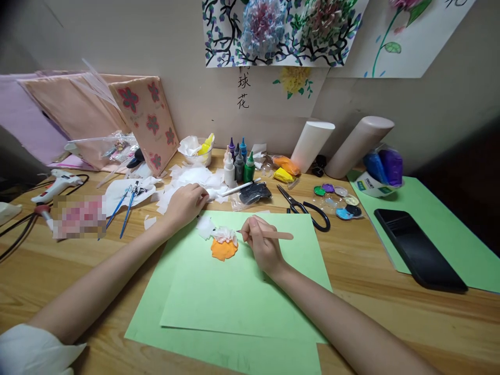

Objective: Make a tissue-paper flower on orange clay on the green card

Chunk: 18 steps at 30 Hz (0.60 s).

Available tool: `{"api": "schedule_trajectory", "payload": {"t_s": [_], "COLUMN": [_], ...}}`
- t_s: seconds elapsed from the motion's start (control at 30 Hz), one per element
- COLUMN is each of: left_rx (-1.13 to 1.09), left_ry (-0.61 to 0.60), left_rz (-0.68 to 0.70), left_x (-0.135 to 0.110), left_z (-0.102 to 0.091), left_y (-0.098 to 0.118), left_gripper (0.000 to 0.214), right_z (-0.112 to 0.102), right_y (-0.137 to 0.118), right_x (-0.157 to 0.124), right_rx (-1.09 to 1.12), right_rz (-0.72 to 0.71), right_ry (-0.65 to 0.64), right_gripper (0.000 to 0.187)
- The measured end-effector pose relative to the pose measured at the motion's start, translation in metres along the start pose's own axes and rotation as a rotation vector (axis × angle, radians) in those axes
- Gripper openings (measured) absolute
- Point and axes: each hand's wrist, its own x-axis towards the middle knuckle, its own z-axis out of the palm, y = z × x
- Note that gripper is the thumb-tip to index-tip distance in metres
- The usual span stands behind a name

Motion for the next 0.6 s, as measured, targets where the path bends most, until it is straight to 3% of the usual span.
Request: {"api": "schedule_trajectory", "payload": {"t_s": [0.33,0.47,0.6], "left_rx": [-0.409,-0.703,-0.684], "left_ry": [0.03,-0.058,-0.093], "left_rz": [-0.238,-0.32,-0.32], "left_x": [0.008,0.013,0.013], "left_z": [-0.02,-0.023,-0.027], "left_y": [-0.015,-0.02,-0.017], "left_gripper": [0.016,0.015,0.014], "right_z": [0.0,0.0,0.0], "right_y": [0.0,0.0,-0.002], "right_x": [0.001,0.001,0.001], "right_rx": [-0.004,-0.006,-0.015], "right_rz": [0.008,0.02,0.022], "right_ry": [-0.025,-0.028,-0.03], "right_gripper": [0.051,0.051,0.051]}}
